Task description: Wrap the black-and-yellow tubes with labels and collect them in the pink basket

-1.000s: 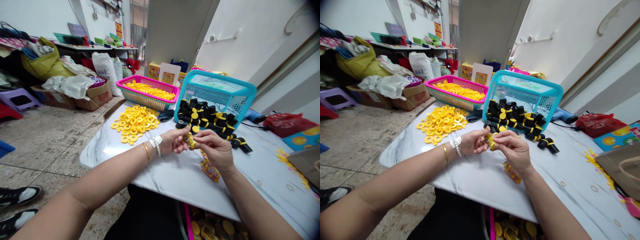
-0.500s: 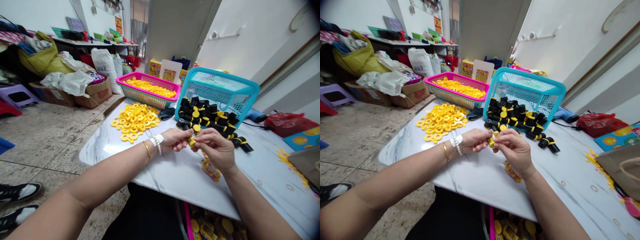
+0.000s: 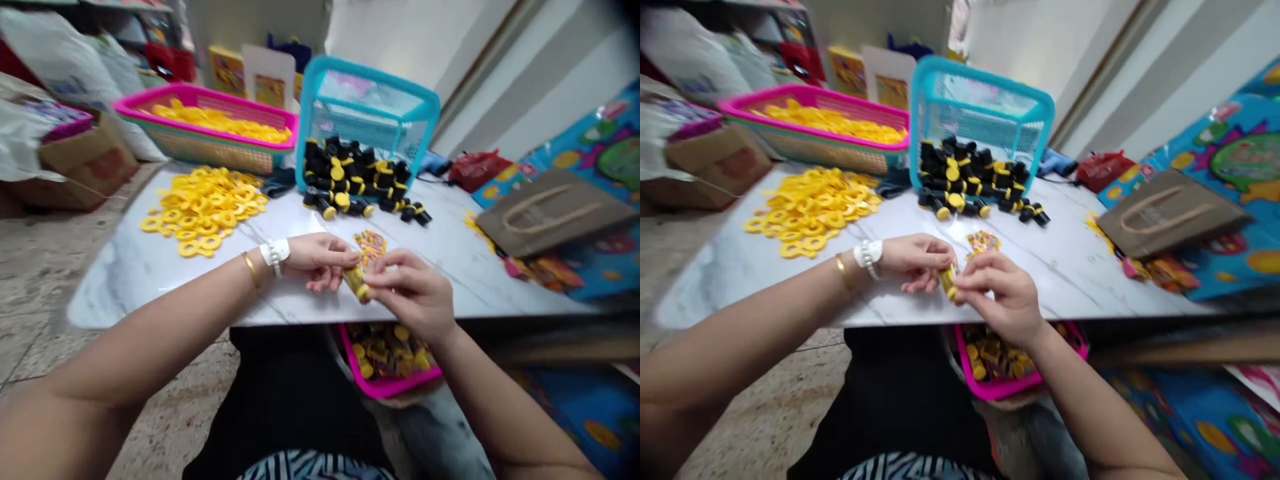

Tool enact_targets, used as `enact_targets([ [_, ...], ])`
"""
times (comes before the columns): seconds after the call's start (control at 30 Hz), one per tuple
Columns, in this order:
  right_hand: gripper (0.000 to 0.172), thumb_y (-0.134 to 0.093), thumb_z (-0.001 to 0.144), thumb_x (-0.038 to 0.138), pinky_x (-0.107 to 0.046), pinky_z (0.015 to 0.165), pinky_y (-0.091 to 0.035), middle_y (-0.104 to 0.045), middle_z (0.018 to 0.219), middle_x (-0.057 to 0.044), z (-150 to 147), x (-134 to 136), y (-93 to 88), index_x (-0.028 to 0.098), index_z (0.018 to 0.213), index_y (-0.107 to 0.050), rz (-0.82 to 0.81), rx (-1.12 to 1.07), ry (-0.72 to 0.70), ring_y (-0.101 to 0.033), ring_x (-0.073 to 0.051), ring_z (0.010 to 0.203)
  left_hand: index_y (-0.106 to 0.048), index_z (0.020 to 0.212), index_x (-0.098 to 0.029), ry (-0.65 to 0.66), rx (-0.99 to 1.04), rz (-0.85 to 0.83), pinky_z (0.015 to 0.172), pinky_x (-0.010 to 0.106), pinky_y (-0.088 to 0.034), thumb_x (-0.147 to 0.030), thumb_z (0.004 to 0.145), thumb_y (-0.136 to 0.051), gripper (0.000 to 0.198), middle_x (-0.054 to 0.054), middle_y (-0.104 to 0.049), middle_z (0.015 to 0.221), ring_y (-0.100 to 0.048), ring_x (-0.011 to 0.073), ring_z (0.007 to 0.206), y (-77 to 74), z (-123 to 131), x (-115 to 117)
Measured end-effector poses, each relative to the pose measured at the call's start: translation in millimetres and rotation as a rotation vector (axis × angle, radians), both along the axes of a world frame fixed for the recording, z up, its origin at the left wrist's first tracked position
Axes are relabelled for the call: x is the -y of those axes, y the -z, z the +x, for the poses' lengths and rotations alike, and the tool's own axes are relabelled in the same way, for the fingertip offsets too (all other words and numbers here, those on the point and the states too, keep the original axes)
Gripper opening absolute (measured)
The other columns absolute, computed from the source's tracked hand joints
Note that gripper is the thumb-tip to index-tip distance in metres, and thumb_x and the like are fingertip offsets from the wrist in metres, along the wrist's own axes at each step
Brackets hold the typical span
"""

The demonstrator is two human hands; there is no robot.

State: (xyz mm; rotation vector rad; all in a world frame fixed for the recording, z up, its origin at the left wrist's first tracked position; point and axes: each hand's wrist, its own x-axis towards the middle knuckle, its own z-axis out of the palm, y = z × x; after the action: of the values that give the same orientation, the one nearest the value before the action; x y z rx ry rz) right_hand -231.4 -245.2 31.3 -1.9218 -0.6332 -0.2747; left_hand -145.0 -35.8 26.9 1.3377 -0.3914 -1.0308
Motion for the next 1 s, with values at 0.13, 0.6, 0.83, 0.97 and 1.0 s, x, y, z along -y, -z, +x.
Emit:
enact_targets([
  [0.13, 0.018, -0.075, 0.08, 0.018, -0.028, 0.063, -0.059, -0.068, 0.083, -0.004, -91.1, 40.5, 35.3, 0.03, 0.092, -0.079, -0.147, -0.124, 0.051, -0.068, -0.017, 0.073, -0.068, 0.082, -0.013, -0.251, 0.163, 0.134, 0.039, 0.019, -0.032, -0.038, 0.068, -0.085, 0.033, 0.002, -0.063, 0.059, -0.049, 0.0076, 0.038, 3.4, 5.1, 7.2],
  [0.6, 0.046, -0.059, 0.087, 0.007, -0.025, 0.063, -0.059, -0.077, 0.093, -0.007, -80.1, 99.1, 95.9, 0.029, 0.126, -0.069, -0.571, 0.447, 0.253, -0.074, -0.018, 0.074, -0.06, 0.08, -0.014, -0.597, 0.444, 0.24, 0.036, 0.017, -0.03, -0.04, 0.074, -0.077, 0.031, -0.002, -0.061, 0.056, -0.044, 0.0052, 0.036, 4.0, 27.2, -6.0],
  [0.83, 0.022, -0.065, 0.088, 0.027, -0.032, 0.07, -0.057, -0.074, 0.093, -0.005, 29.5, 71.7, 20.0, 0.03, 0.105, -0.078, -0.339, 0.371, 0.401, -0.069, -0.019, 0.08, -0.063, 0.077, -0.015, -0.532, 0.555, 0.332, 0.039, 0.016, -0.031, -0.038, 0.078, -0.071, 0.025, -0.002, -0.062, 0.055, -0.045, 0.0047, 0.037, 11.8, 23.8, -3.4],
  [0.97, 0.019, -0.074, 0.078, 0.034, -0.032, 0.066, -0.051, -0.07, 0.088, -0.006, 115.2, 64.3, 30.3, 0.024, 0.093, -0.081, -0.328, 0.054, 0.354, -0.063, -0.017, 0.073, -0.063, 0.076, -0.015, -0.536, 0.597, 0.313, 0.039, 0.016, -0.032, -0.038, 0.08, -0.068, 0.024, -0.002, -0.063, 0.056, -0.044, 0.0048, 0.037, 12.2, 26.2, -7.4],
  [1.0, 0.018, -0.076, 0.075, 0.034, -0.031, 0.066, -0.051, -0.069, 0.085, -0.005, 128.0, 63.7, 36.2, 0.024, 0.089, -0.081, -0.332, 0.007, 0.322, -0.062, -0.016, 0.072, -0.063, 0.076, -0.015, -0.537, 0.6, 0.306, 0.04, 0.016, -0.032, -0.038, 0.08, -0.067, 0.023, -0.002, -0.063, 0.057, -0.045, 0.005, 0.037, 12.3, 26.9, -8.1],
])
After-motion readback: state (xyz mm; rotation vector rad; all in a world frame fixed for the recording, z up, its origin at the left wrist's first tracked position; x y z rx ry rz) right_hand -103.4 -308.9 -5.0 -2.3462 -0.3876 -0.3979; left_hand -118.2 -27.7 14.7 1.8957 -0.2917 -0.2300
